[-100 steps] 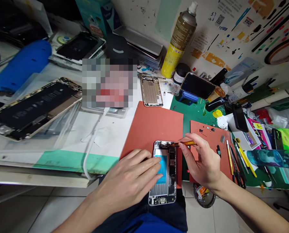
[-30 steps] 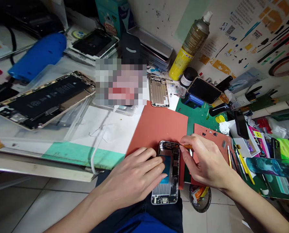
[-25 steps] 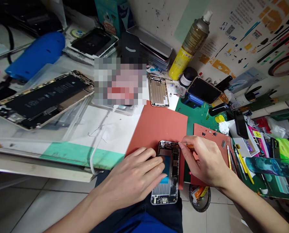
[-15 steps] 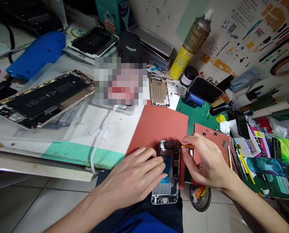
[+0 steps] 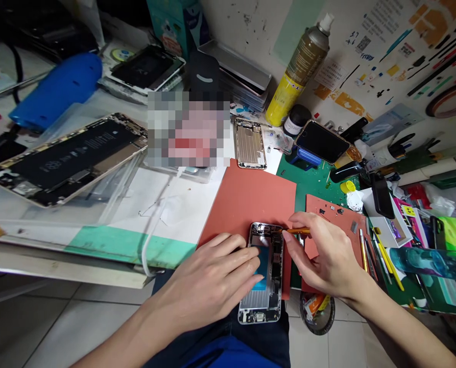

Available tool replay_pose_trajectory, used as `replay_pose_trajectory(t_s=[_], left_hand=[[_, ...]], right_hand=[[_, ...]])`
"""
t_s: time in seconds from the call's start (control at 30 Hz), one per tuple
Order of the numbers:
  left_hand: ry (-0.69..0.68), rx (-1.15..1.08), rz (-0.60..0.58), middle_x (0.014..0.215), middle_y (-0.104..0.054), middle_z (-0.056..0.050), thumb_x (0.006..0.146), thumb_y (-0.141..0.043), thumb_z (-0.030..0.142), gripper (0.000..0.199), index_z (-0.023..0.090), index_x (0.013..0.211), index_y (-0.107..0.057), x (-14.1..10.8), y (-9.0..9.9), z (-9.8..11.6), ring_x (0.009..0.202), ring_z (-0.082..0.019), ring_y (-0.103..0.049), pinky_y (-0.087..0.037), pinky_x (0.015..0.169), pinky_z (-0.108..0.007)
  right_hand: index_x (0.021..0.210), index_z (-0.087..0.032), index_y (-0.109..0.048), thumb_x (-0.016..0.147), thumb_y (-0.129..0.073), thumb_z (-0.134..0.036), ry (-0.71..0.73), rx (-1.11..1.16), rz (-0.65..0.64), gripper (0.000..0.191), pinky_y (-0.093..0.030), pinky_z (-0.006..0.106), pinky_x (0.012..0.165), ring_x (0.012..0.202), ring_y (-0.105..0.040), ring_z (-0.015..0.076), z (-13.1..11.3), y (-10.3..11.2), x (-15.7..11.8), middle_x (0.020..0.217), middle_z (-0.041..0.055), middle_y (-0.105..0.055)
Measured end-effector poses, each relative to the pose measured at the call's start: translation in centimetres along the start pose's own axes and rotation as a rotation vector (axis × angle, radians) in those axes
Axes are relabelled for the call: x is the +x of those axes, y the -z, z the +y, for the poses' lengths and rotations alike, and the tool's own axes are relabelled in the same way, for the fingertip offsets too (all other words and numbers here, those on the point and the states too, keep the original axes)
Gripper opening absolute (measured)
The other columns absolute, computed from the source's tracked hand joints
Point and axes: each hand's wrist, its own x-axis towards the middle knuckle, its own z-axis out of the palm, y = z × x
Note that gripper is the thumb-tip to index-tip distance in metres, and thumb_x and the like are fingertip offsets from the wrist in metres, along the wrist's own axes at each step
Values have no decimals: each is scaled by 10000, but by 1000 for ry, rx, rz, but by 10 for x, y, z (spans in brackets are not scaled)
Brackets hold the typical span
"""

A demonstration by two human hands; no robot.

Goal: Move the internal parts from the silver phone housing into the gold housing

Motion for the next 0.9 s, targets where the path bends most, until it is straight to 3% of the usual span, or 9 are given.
replay_pose_trajectory(t_s=[0.17, 0.3, 0.4, 0.53, 0.67, 0.9], left_hand=[[28, -122, 63, 1108, -757, -67, 1075, -581, 149, 145, 156, 1148, -706, 2, 6, 1, 979, -234, -624, -536, 863, -410], [111, -73, -15, 1123, -707, -85, 1087, -484, 94, 257, 169, 1229, -685, 9, 13, 4, 1004, -235, -643, -569, 884, -410], [190, -37, -90, 1109, -683, -78, 1085, -449, 93, 310, 197, 1244, -693, 24, 14, 4, 1002, -227, -663, -586, 874, -389], [250, -27, -137, 1005, -653, -48, 1100, -426, 138, 294, 191, 1104, -716, 50, 5, -1, 892, -190, -659, -577, 795, -342], [288, -7, -285, 1026, -639, -42, 1116, -407, 157, 291, 187, 1094, -696, 65, -3, -5, 920, -201, -645, -545, 798, -361], [340, -2, -331, 1014, -638, -29, 1111, -410, 147, 258, 191, 1039, -654, 73, -3, -5, 903, -189, -633, -529, 819, -362]], right_hand=[[1114, -224, -570, 1034, -572, -94, -56, 34, 148, 153, -586, 263, 621, 701, -708, 137, 0, 2, -2, 871, 1, -725], [1120, -221, -588, 1003, -641, -114, -228, 144, 273, 168, -585, 256, 595, 700, -709, 138, 1, 4, -16, 858, -2, -698], [1120, -225, -637, 986, -704, -162, -413, 250, 396, 162, -599, 259, 605, 733, -702, 144, -3, 3, -39, 917, 16, -699], [1141, -231, -701, 946, -780, -213, -622, 344, 632, 211, -670, 294, 682, 753, -727, 168, -18, -9, -79, 950, 35, -723], [1104, -218, -746, 876, -857, -232, -762, 361, 834, 254, -658, 224, 620, 671, -729, 143, -33, -25, -113, 906, 26, -750], [1051, -197, -769, 831, -907, -311, -964, 365, 927, 284, -666, 202, 626, 665, -745, 153, -35, -39, -150, 877, 52, -770]])
